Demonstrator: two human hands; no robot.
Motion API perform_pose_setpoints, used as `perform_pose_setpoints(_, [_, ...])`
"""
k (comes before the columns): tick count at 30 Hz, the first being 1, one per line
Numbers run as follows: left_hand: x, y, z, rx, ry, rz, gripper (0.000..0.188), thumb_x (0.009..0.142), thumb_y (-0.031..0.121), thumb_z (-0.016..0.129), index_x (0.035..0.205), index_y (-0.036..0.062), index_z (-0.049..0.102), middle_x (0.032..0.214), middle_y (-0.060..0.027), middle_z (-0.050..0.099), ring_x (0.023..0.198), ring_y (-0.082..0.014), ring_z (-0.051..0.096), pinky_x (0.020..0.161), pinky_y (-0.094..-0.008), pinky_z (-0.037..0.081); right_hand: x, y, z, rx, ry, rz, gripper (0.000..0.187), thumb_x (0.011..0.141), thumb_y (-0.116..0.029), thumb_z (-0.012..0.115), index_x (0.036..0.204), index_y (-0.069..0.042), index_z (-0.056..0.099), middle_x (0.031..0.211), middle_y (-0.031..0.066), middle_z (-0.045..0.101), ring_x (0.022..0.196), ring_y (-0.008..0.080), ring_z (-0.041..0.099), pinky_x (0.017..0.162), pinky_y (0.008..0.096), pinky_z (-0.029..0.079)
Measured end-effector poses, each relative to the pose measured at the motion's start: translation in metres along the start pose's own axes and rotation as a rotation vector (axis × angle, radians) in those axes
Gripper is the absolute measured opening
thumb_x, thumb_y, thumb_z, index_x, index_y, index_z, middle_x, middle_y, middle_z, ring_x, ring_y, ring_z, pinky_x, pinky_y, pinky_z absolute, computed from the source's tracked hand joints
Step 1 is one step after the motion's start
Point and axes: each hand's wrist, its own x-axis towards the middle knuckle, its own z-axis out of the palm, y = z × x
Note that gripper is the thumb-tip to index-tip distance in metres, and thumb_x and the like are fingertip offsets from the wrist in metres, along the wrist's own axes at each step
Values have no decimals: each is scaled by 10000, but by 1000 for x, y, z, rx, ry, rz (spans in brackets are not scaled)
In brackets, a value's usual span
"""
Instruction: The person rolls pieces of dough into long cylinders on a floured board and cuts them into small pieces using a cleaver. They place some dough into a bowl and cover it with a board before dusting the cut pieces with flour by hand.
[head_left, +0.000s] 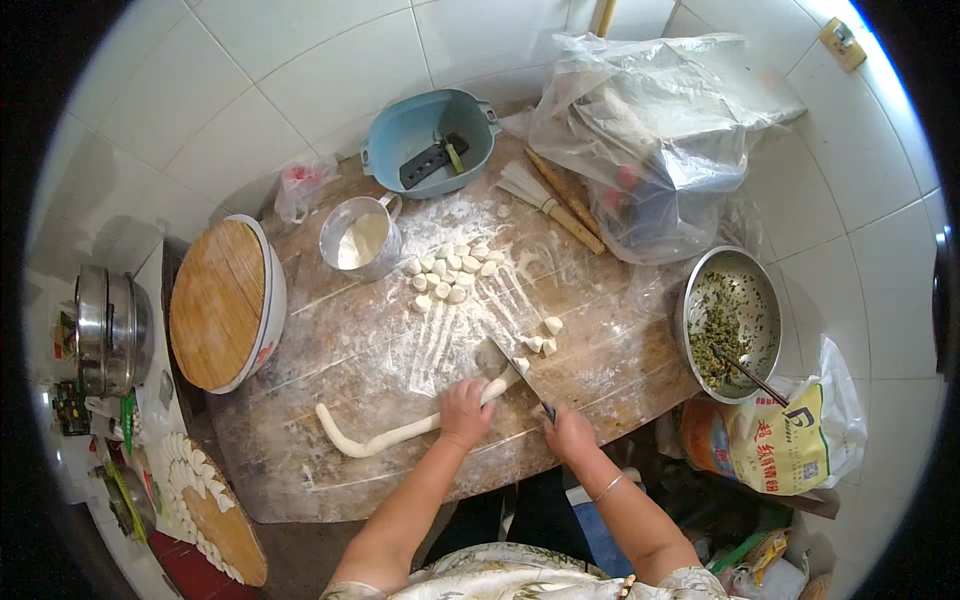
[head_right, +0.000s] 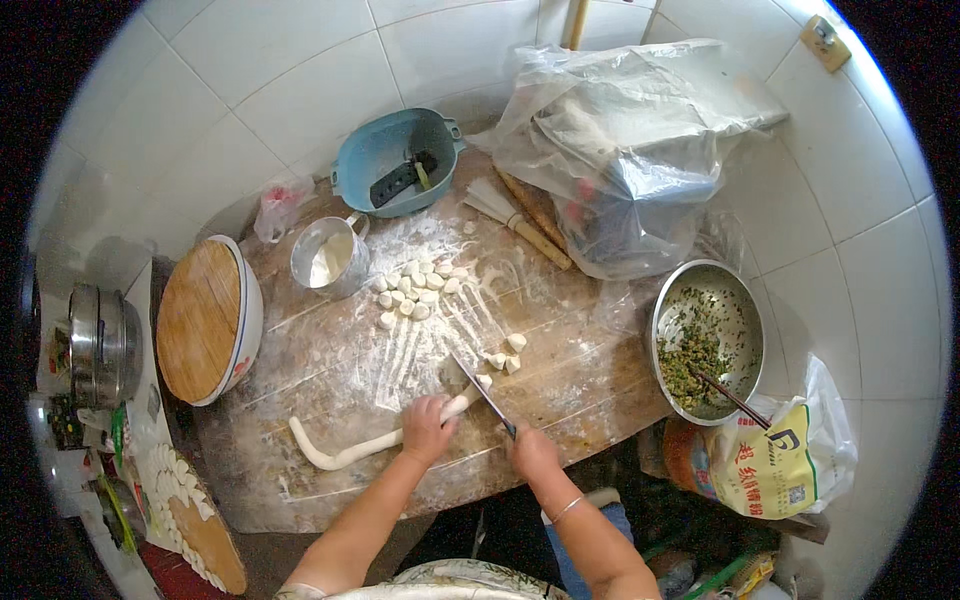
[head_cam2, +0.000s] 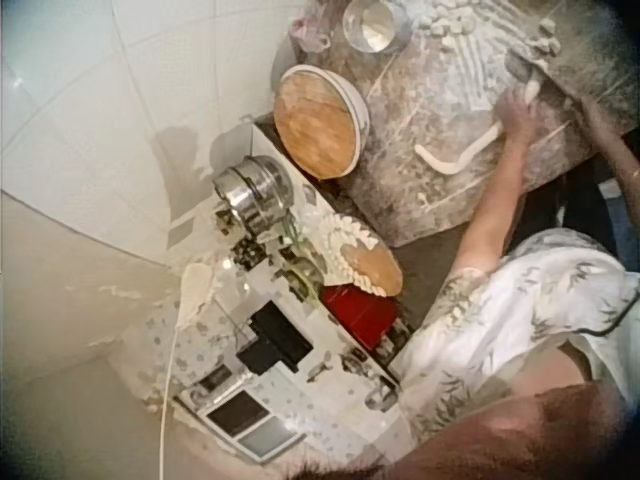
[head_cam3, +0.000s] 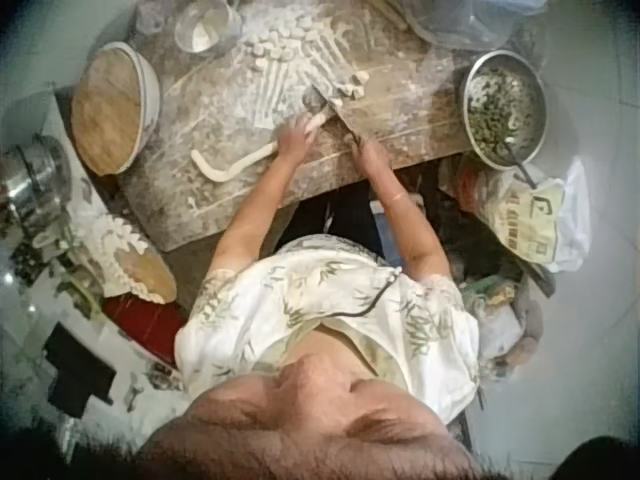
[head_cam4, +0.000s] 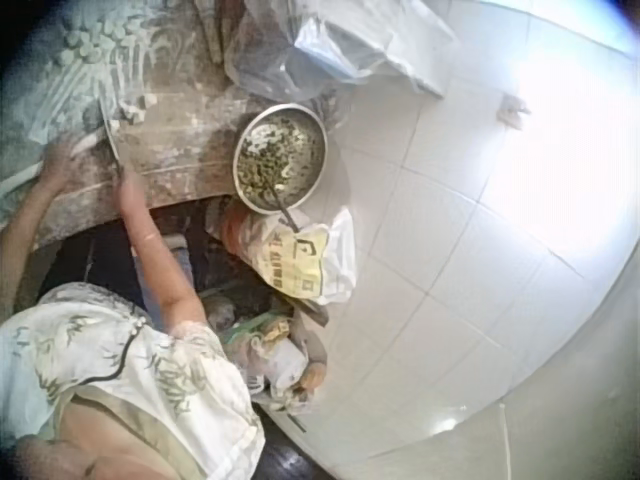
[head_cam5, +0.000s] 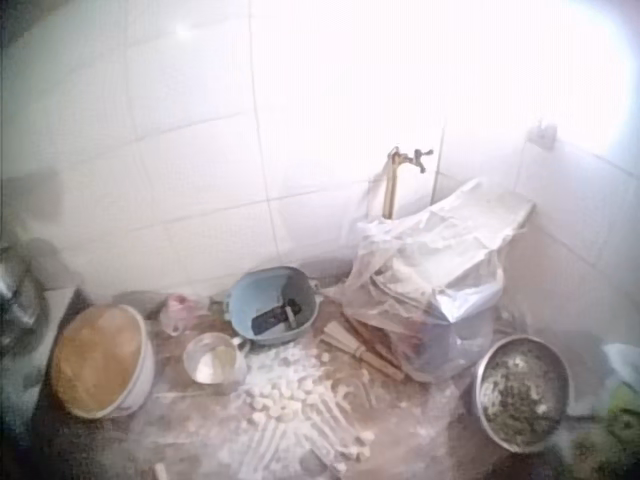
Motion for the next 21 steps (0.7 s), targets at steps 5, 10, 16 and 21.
perform_pose_setpoints(5, [28, 20, -37, 22, 30, 46, 189, 709, 172, 641, 879, 91, 661, 801, -97, 565, 796, -318, 557, 643, -446, 448, -2, 9, -4, 100, 22, -50, 294, 863, -287, 622, 970, -18, 571, 803, 253, 636, 773, 442, 613, 678, 537, 478])
perform_pose_setpoints(10, [25, 13, -42, 45, -128, -23, 303, 753, 265, 708, 970, 59, 661, 889, -120, 557, 888, -327, 548, 766, -442, 463, -20, 4, -8, 22, -27, -128, 289, 856, -272, 628, 938, -4, 556, 800, 247, 630, 769, 445, 610, 667, 527, 485])
perform_pose_setpoints(16, [21, 13, -47, -16, -72, 90, 323, 752, 229, 702, 1030, 71, 654, 911, -127, 554, 901, -330, 543, 787, -448, 456, -1, -8, 21, 42, -23, -38, 294, 858, -266, 620, 959, 2, 557, 845, 251, 631, 793, 444, 612, 703, 516, 496])
perform_pose_setpoints(21, [10, 22, -64, -21, -207, 82, 345, 763, 156, 691, 1100, 99, 643, 972, -115, 550, 953, -320, 537, 819, -438, 447, -1, -8, 19, 84, 0, -45, 297, 861, -268, 619, 978, -1, 563, 852, 253, 632, 809, 448, 606, 704, 518, 488])
